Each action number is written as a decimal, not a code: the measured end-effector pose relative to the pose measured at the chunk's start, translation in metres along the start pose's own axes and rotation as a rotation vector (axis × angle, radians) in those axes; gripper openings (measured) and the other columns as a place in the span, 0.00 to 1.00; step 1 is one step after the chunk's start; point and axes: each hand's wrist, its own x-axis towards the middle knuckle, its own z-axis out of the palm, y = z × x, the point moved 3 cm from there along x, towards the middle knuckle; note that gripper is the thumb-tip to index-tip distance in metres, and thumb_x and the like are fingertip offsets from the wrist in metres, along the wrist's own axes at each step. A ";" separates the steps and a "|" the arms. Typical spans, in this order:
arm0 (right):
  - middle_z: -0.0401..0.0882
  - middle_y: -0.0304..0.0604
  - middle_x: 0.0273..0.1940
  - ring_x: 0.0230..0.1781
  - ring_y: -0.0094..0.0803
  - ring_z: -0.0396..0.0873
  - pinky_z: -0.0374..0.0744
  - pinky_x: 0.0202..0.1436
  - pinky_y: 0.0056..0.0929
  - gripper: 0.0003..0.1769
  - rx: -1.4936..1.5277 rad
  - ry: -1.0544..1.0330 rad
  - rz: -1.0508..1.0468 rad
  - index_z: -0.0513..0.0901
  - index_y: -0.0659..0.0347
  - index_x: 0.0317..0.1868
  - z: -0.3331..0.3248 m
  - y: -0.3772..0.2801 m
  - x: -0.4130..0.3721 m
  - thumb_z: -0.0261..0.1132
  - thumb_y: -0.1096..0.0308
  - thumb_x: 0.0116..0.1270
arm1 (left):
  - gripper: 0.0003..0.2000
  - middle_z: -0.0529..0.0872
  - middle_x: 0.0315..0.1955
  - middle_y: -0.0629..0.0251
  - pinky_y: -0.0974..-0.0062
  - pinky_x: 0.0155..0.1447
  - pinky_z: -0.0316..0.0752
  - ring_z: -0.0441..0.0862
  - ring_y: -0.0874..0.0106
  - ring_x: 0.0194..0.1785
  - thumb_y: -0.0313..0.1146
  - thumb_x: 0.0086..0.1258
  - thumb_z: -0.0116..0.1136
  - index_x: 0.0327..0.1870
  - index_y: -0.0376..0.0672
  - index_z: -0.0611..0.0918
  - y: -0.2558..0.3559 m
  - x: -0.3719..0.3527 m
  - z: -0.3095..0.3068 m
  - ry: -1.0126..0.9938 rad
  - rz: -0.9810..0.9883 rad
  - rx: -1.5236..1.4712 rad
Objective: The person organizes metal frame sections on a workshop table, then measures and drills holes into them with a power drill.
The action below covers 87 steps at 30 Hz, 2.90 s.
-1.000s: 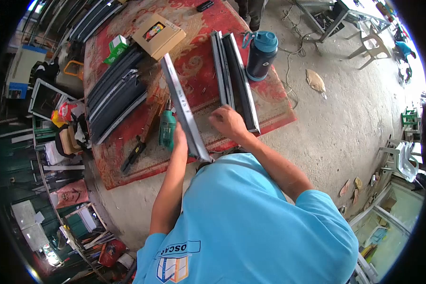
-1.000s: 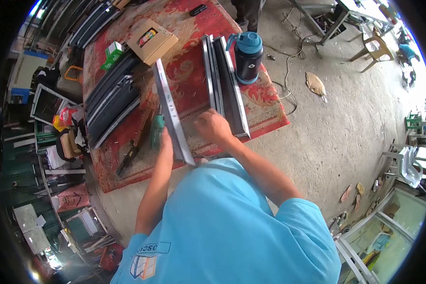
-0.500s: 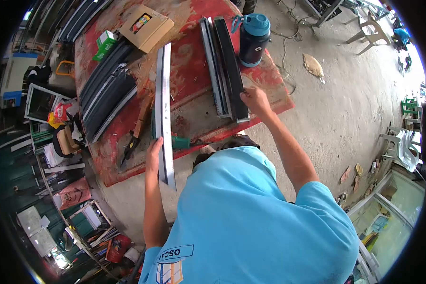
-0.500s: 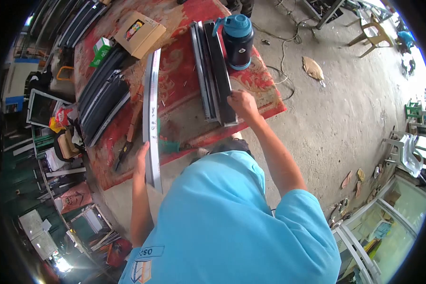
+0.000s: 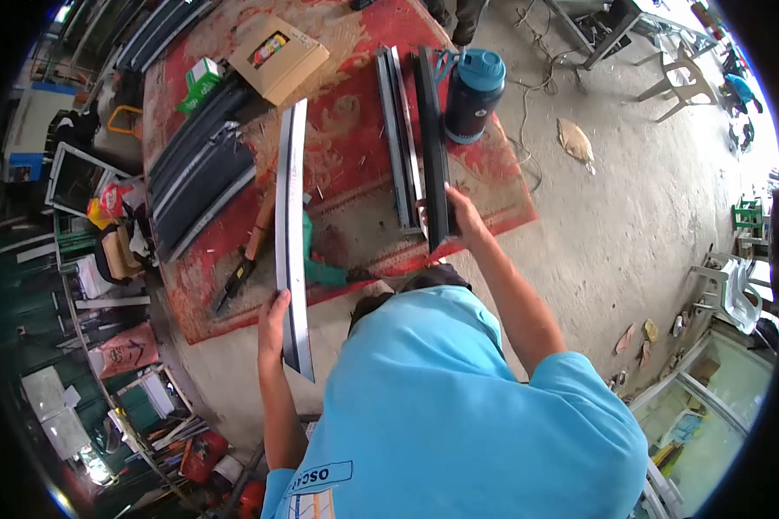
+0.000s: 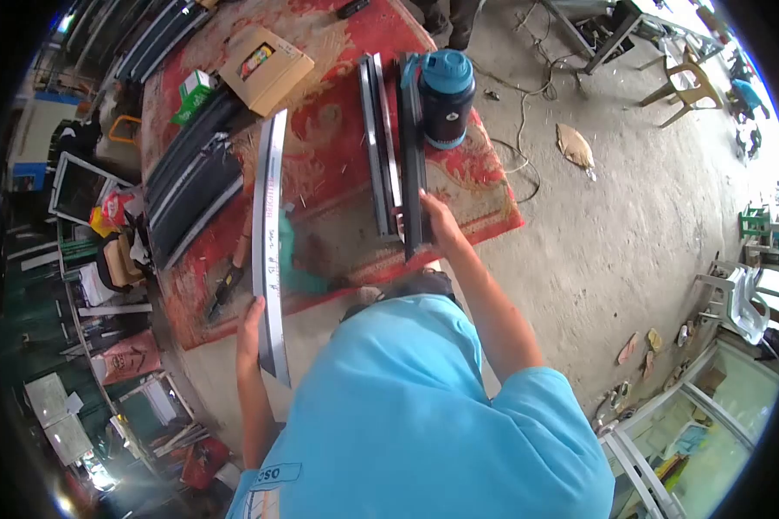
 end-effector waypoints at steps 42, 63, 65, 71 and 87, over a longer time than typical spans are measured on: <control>0.70 0.70 0.67 0.71 0.58 0.70 0.68 0.74 0.43 0.54 -1.230 0.370 -0.450 0.58 0.71 0.77 -0.001 -0.008 0.006 0.75 0.58 0.54 | 0.25 0.85 0.49 0.61 0.76 0.56 0.73 0.80 0.73 0.50 0.45 0.73 0.65 0.60 0.31 0.79 -0.017 -0.019 -0.010 -0.015 -0.063 -0.016; 0.75 0.57 0.58 0.59 0.55 0.76 0.77 0.63 0.45 0.29 -1.659 0.205 -0.697 0.75 0.65 0.64 0.040 -0.034 -0.005 0.69 0.68 0.63 | 0.29 0.89 0.41 0.53 0.68 0.53 0.79 0.86 0.66 0.45 0.44 0.57 0.75 0.56 0.32 0.83 0.020 -0.024 0.001 0.074 0.203 0.187; 0.79 0.55 0.55 0.55 0.48 0.81 0.80 0.60 0.41 0.26 -1.553 0.079 -0.410 0.77 0.65 0.61 0.045 -0.027 0.001 0.70 0.68 0.64 | 0.29 0.90 0.42 0.51 0.67 0.51 0.79 0.88 0.63 0.45 0.42 0.55 0.74 0.57 0.35 0.83 0.033 -0.031 -0.006 0.100 0.186 0.198; 0.81 0.45 0.61 0.60 0.39 0.80 0.79 0.62 0.40 0.32 -0.856 -0.687 0.181 0.76 0.62 0.67 0.161 0.033 -0.017 0.72 0.54 0.70 | 0.26 0.89 0.38 0.53 0.65 0.46 0.80 0.88 0.58 0.41 0.41 0.51 0.76 0.51 0.37 0.85 0.036 -0.051 -0.017 0.022 0.245 0.524; 0.78 0.56 0.60 0.63 0.49 0.79 0.76 0.71 0.53 0.25 -0.394 -0.237 0.483 0.69 0.68 0.67 0.297 0.242 0.043 0.62 0.65 0.77 | 0.34 0.86 0.51 0.48 0.58 0.59 0.77 0.83 0.50 0.57 0.52 0.56 0.75 0.61 0.41 0.81 -0.080 0.054 -0.198 -0.037 0.213 0.380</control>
